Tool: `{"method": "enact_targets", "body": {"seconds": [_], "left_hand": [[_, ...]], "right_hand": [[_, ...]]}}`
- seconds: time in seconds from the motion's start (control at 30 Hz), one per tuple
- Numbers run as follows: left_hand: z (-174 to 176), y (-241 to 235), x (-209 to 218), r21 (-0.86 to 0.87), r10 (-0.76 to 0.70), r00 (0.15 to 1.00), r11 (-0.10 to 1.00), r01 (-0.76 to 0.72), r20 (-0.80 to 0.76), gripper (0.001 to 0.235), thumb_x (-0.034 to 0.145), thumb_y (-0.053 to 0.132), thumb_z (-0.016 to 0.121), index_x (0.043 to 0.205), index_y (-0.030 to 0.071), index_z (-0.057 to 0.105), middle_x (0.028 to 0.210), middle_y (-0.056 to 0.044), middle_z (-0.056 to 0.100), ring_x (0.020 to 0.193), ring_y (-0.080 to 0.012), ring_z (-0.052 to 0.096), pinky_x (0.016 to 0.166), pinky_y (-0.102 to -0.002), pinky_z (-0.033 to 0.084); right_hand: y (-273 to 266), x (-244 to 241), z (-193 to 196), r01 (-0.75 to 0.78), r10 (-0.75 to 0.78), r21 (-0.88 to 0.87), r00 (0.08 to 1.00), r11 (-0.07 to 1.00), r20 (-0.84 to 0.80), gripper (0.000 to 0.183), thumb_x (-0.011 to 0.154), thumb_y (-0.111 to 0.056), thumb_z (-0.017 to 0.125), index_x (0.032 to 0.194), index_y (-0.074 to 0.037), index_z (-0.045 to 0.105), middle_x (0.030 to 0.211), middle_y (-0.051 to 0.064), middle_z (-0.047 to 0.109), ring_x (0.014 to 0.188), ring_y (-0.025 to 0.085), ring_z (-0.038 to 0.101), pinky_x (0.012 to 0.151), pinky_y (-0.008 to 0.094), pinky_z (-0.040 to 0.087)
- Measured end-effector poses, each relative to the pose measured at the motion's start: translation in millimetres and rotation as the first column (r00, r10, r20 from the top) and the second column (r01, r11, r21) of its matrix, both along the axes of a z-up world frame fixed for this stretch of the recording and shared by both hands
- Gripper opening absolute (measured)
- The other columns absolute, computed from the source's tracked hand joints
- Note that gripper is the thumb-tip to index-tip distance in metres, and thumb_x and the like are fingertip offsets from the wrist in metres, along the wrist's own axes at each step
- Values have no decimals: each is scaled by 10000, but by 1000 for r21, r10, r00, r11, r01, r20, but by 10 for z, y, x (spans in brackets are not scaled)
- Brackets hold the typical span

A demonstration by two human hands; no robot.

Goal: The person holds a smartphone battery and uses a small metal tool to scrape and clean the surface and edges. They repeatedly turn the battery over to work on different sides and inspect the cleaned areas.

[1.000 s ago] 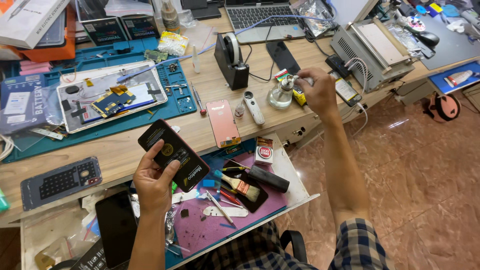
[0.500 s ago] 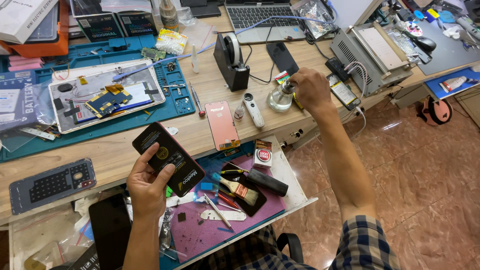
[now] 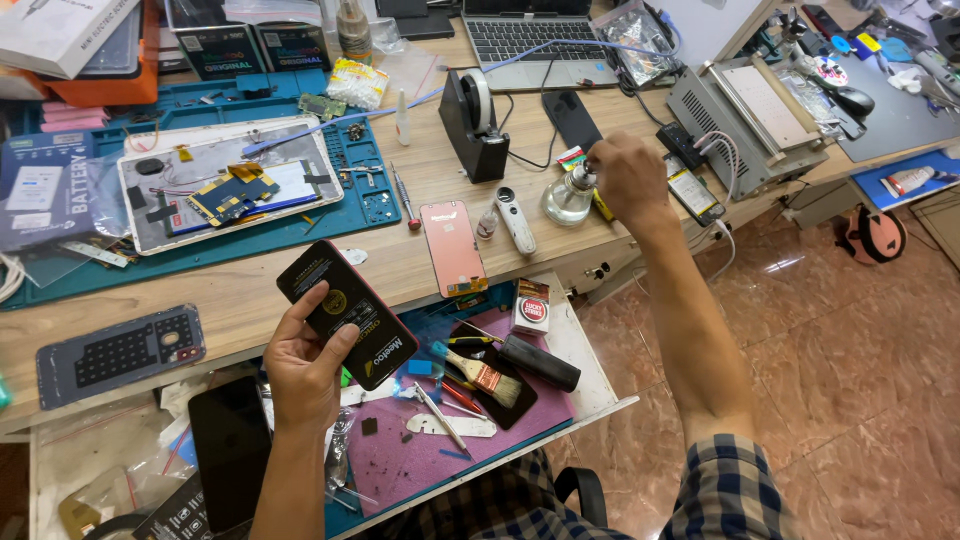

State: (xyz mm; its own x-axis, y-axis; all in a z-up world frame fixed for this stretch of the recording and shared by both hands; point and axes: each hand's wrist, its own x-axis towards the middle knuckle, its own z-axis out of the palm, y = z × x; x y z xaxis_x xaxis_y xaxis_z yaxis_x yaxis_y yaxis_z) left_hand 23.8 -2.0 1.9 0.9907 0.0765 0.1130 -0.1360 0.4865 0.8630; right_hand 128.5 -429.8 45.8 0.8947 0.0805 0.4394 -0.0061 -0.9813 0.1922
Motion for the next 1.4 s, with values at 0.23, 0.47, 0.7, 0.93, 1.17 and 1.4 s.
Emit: {"method": "enact_targets", "body": {"seconds": [0.23, 0.47, 0.7, 0.93, 1.17, 1.4], "left_hand": [[-147, 90, 42, -354, -91, 995, 930, 97, 33, 565, 698, -92, 632, 1240, -37, 478, 975, -232, 633, 873, -305, 649, 714, -423, 569], [-70, 240, -6, -504, -161, 986, 848, 163, 48, 554, 717, -111, 589, 1252, -56, 457, 993, -275, 621, 887, -345, 640, 712, -442, 564], [-126, 323, -5, -525, -209, 974, 821, 225, 90, 566, 728, -77, 589, 1273, -59, 439, 1006, -280, 618, 904, -342, 637, 723, -427, 562], [-151, 369, -1, -535, -275, 952, 789, 303, 133, 570, 731, -58, 598, 1280, -41, 445, 1015, -273, 621, 909, -330, 638, 716, -399, 566], [-259, 379, 13, -533, -292, 946, 782, 322, 144, 562, 744, -46, 592, 1285, -30, 443, 1036, -267, 616, 925, -316, 636, 728, -386, 564], [-274, 390, 4, -544, -304, 939, 766, 342, 162, 570, 746, -42, 591, 1293, -42, 432, 1049, -261, 615, 944, -311, 630, 756, -385, 553]], "right_hand": [[1055, -741, 573, -244, 188, 892, 965, 381, 183, 87, 897, -59, 604, 976, -22, 593, 785, 109, 654, 786, 140, 625, 730, 227, 481], [2017, -1112, 42, -235, 351, 948, 887, -215, 300, 303, 702, 114, 666, 964, 66, 523, 828, 186, 590, 702, 217, 645, 617, 272, 538], [2457, -1177, -222, -269, 494, 953, 816, -137, 301, 179, 657, 75, 723, 830, 48, 686, 720, 159, 622, 666, 165, 598, 623, 272, 512], [2560, -1164, -186, -169, 542, 951, 790, -257, 287, 422, 729, 83, 643, 1138, 67, 541, 740, 200, 630, 613, 205, 662, 581, 303, 566], [2678, -1125, -147, -152, 560, 957, 783, -248, 269, 192, 813, 76, 572, 1004, 87, 559, 796, 203, 620, 597, 203, 651, 582, 312, 548], [2774, -1116, -164, -225, 571, 938, 747, -265, 340, 143, 885, 45, 484, 958, 116, 584, 747, 184, 588, 537, 172, 592, 544, 301, 518]]}}
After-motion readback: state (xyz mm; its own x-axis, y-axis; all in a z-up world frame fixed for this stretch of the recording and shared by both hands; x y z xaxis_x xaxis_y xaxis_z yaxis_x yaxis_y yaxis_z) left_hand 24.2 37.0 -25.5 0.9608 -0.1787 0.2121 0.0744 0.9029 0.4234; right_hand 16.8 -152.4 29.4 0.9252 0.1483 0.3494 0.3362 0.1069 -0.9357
